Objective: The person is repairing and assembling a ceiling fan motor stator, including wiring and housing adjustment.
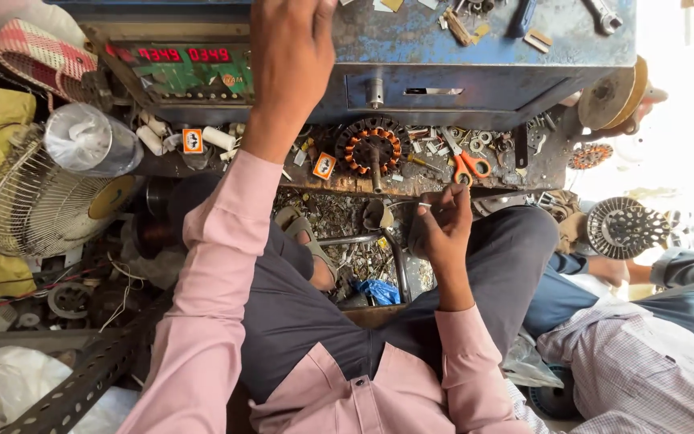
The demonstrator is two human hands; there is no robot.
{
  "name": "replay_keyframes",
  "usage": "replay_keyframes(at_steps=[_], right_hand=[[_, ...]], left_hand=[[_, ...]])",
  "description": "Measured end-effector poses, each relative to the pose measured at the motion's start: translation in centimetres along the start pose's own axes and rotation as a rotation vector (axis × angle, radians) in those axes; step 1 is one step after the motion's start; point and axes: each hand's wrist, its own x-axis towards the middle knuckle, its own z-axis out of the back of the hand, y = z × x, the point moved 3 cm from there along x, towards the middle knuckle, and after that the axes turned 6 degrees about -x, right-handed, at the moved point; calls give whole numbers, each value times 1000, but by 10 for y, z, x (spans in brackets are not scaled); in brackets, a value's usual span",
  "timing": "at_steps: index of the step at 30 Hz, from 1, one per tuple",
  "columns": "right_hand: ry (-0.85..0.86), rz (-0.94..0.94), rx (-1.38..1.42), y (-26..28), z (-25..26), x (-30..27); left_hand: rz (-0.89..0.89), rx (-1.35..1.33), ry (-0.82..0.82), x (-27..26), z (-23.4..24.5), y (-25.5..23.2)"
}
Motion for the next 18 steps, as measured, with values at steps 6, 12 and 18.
replay_keyframes(at_steps=[6,12,18], right_hand=[[2,11,14,8,-16,-3],[283,208,-220,44,-67,32],[348,83,-130,22,-55,28]], left_hand=[[262,-354,-417,-106,2,-23],[669,-446,87,-204,-65,7],[683,-634,173,-188,-67,0]])
